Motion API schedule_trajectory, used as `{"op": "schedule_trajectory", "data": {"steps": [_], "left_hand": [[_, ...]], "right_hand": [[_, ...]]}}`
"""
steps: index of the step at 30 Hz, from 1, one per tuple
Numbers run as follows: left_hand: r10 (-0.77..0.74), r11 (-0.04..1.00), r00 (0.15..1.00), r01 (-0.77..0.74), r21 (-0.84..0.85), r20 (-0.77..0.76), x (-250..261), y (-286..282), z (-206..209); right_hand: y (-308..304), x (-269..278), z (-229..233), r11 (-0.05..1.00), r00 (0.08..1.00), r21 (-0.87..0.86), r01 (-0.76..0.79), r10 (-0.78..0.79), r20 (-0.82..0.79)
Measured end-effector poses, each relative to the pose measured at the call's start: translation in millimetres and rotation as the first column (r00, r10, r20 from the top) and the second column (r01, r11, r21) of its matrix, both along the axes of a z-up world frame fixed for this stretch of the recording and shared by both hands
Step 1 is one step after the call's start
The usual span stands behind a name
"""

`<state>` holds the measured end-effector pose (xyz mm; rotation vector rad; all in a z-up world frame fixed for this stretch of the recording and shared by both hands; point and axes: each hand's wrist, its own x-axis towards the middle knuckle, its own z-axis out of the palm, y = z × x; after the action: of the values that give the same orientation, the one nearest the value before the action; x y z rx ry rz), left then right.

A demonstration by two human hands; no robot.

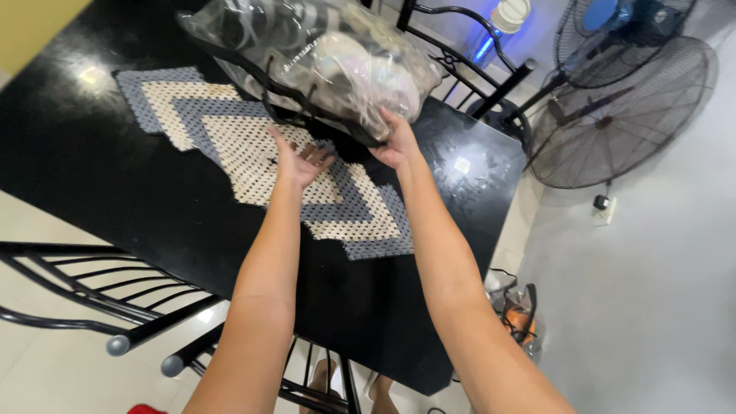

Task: The person sits on the floor of an entryway and opens a plastic bag, then stands and sweeps the tiled floor with a broom, gathering debris toward a dustpan. They then carry plastic bags of items and place them beside a table, tidying the area.

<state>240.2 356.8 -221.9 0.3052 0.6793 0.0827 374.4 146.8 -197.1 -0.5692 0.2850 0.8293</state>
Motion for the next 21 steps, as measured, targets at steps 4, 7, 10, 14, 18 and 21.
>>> {"op": "schedule_trajectory", "data": {"steps": [4, 7, 10, 14, 18, 21], "left_hand": [[0.048, 0.997, 0.998, -0.045, -0.066, 0.051, 7.0, -8.9, 17.8], [0.018, 1.0, 0.949, -0.012, -0.021, 0.314, 22.4, -2.9, 23.8], [-0.085, 0.996, 0.879, 0.063, 0.064, 0.469, 29.7, 10.3, 21.1], [-0.205, 0.977, 0.958, 0.188, 0.101, 0.2, 26.1, 5.3, 8.1], [-0.273, 0.949, 0.957, 0.251, 0.193, 0.1, 28.1, -30.6, 18.0], [-0.482, 0.854, 0.843, 0.392, 0.342, 0.238, 35.5, -60.5, 51.3]], "right_hand": [[-11.8, -13.5, 48.9, 0.992, 0.992, 0.085, 0.092, -0.098, 0.075], [-34.7, -36.6, 75.1, 0.989, 0.979, 0.132, 0.06, -0.084, 0.185], [-75.1, -69.1, 95.3, 0.988, 0.966, -0.057, 0.147, -0.131, 0.222], [-116.8, -107.1, 121.8, 0.987, 0.913, 0.039, 0.154, -0.157, 0.377], [-163.0, -142.2, 168.0, 0.96, 0.859, -0.046, 0.278, -0.227, 0.458], [-192.8, -161.5, 200.9, 0.936, 0.82, -0.014, 0.352, -0.301, 0.486]]}}
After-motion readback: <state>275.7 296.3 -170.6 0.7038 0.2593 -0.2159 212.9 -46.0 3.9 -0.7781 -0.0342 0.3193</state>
